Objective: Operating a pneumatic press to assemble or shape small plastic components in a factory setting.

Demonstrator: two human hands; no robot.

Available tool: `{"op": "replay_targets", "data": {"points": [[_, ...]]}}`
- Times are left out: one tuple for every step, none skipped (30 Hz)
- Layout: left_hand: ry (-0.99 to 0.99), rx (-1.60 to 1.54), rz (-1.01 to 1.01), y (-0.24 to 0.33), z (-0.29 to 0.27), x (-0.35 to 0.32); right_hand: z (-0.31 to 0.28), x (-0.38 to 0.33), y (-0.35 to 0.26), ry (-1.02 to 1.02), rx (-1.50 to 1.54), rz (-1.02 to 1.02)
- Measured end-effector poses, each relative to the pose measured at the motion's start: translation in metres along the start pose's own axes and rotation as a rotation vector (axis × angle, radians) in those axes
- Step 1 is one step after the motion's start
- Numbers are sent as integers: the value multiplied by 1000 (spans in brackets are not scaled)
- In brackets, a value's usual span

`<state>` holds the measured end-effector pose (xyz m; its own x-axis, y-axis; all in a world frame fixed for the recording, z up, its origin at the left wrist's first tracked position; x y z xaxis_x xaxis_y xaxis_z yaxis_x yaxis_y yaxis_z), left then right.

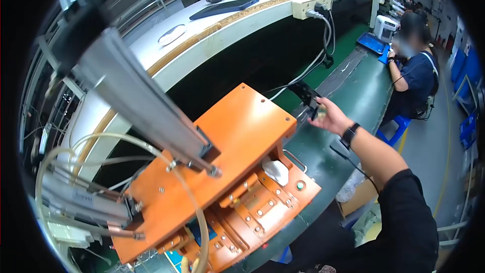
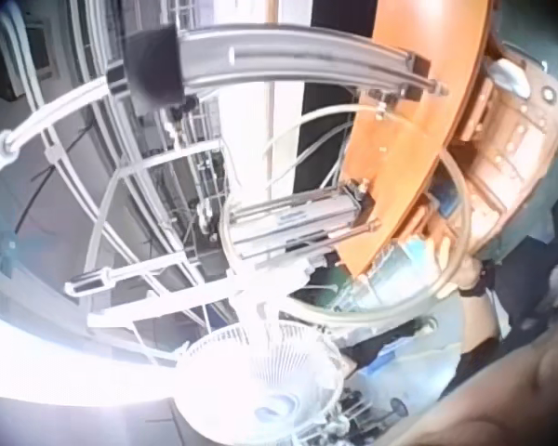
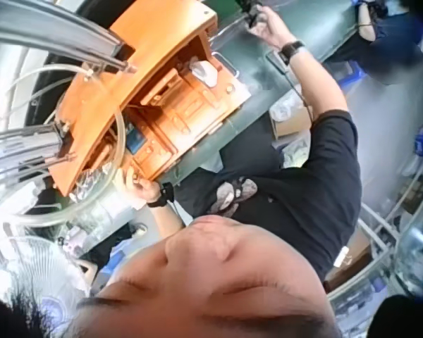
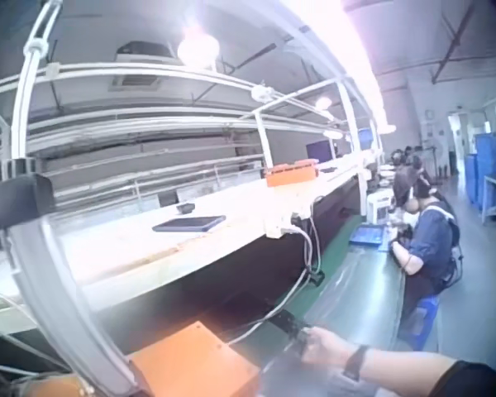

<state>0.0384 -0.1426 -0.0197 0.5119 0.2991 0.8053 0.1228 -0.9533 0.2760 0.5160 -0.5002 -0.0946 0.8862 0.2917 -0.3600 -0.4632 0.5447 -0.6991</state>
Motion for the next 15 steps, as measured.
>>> {"op": "replay_targets", "data": {"points": [[41,-192,-127,-4,5,-7,-1,-34,4,-17,78,39],[14,-216,-131,-9,3,-9,-1,-67,7,-33,156,80],[22,-259,-97,-9,1,-4,-2,-99,10,-76,207,75],[31,-285,-65,-10,-3,-3,0,-127,18,-129,258,85],[48,-386,-121,-24,-2,-14,5,-152,30,-247,289,130],[60,-495,-177,-34,-1,-26,15,-183,39,-290,308,124],[81,-479,-199,-30,-8,-22,19,-208,52,-367,245,108],[99,-441,-275,-26,-12,-20,8,-228,69,-533,339,108],[50,-451,-238,-16,-17,-24,27,-254,82,-518,237,105],[-2,-491,-195,-3,-15,-25,33,-275,104,-737,439,131],[-124,-553,-95,20,-18,-20,38,-293,127,-685,278,162],[-252,-619,2,48,-24,-15,52,-311,148,-779,202,275],[-357,-693,80,74,-30,-10,46,-322,176,-860,186,395],[-462,-748,150,94,-37,-11,64,-333,195,-920,155,498],[-524,-734,162,105,-44,-17,81,-344,209,-922,147,564]]}}
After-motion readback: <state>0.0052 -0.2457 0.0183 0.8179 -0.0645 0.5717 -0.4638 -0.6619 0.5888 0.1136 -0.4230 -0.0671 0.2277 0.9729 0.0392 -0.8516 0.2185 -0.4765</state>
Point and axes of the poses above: each hand's wrist, its own x-axis towards the middle knuckle, its own z-axis out of the palm, y = z × x, the point moved 5 cm from there along x, towards the middle knuckle, and after that the axes turned 2 degrees about y, right-handed, at the moved point
